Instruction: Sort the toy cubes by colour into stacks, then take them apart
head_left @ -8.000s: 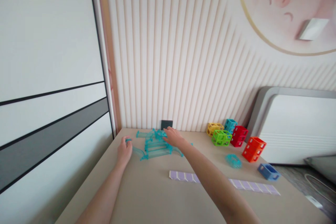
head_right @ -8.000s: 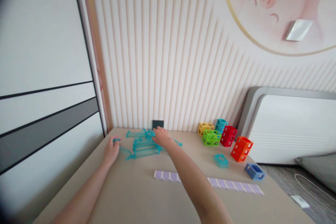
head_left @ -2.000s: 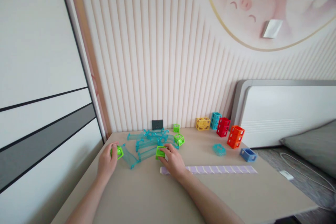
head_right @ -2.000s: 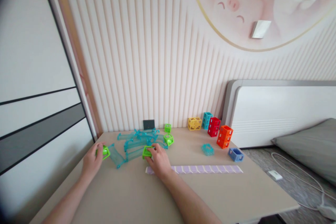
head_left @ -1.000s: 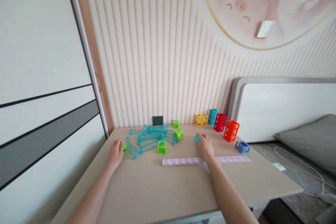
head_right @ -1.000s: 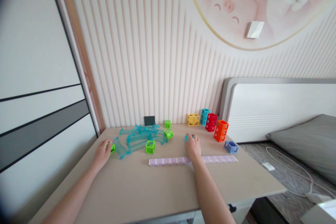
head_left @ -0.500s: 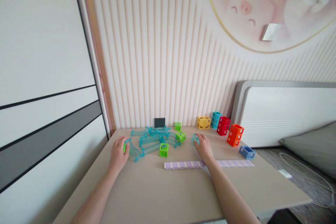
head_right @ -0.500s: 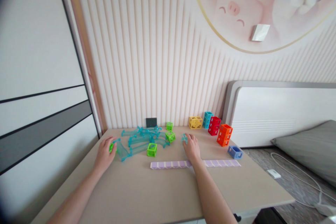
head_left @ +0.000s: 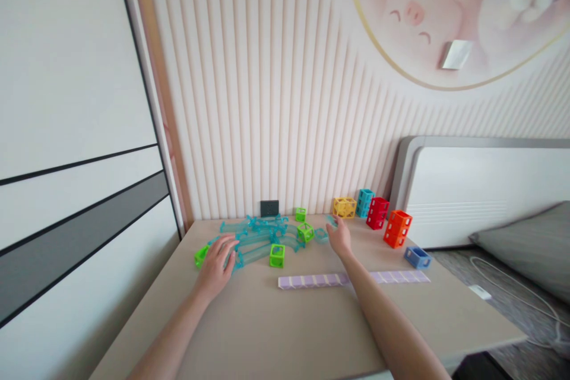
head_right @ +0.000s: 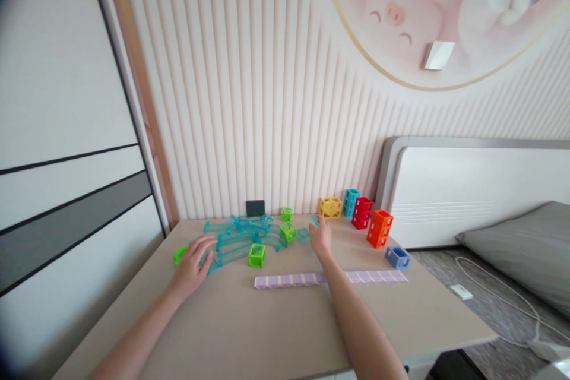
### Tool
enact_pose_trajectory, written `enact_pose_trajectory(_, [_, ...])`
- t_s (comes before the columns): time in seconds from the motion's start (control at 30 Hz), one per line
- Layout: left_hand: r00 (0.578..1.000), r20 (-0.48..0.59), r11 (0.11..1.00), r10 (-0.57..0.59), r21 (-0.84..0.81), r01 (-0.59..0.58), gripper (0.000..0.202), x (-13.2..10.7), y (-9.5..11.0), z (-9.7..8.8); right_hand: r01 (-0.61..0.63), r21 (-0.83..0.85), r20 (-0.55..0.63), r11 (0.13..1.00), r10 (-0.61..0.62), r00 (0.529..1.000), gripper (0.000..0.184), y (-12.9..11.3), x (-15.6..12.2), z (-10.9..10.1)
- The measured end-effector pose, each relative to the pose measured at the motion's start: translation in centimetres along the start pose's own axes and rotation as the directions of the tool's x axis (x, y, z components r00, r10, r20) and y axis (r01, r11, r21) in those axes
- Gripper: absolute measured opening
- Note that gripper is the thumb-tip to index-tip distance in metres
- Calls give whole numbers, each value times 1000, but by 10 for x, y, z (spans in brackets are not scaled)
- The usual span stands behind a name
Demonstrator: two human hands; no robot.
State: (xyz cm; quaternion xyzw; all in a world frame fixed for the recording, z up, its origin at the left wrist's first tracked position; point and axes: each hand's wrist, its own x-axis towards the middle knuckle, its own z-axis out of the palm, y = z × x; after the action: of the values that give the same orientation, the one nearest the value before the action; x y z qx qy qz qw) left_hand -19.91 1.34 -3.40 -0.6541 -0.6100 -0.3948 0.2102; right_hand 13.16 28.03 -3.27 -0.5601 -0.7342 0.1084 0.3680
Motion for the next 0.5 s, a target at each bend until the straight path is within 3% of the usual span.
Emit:
enact_pose_trajectory(0.1, [1000, 25, 1000, -11, -15, 12, 27, 0, 2, 0, -16, -55, 56, 998, 19, 998, 42, 6, 14, 2])
enact_pose_trajectory(0.27, [999, 44, 999, -28, -38, 30, 27, -2, 5, 0, 108, -74, 179, 991, -93, 979, 38, -11, 35, 18])
enact_pose_trajectory(0.37, [998, 53, 999, -29, -42, 32, 26, -3, 5, 0, 114, -116, 136, 987, -97, 986, 43, -17, 49, 16])
enact_pose_trajectory(0.5, [997, 63, 998, -39, -37, 41, 26, -3, 4, 0, 12, -188, 9, 982, -10, 1000, 47, -5, 68, -3])
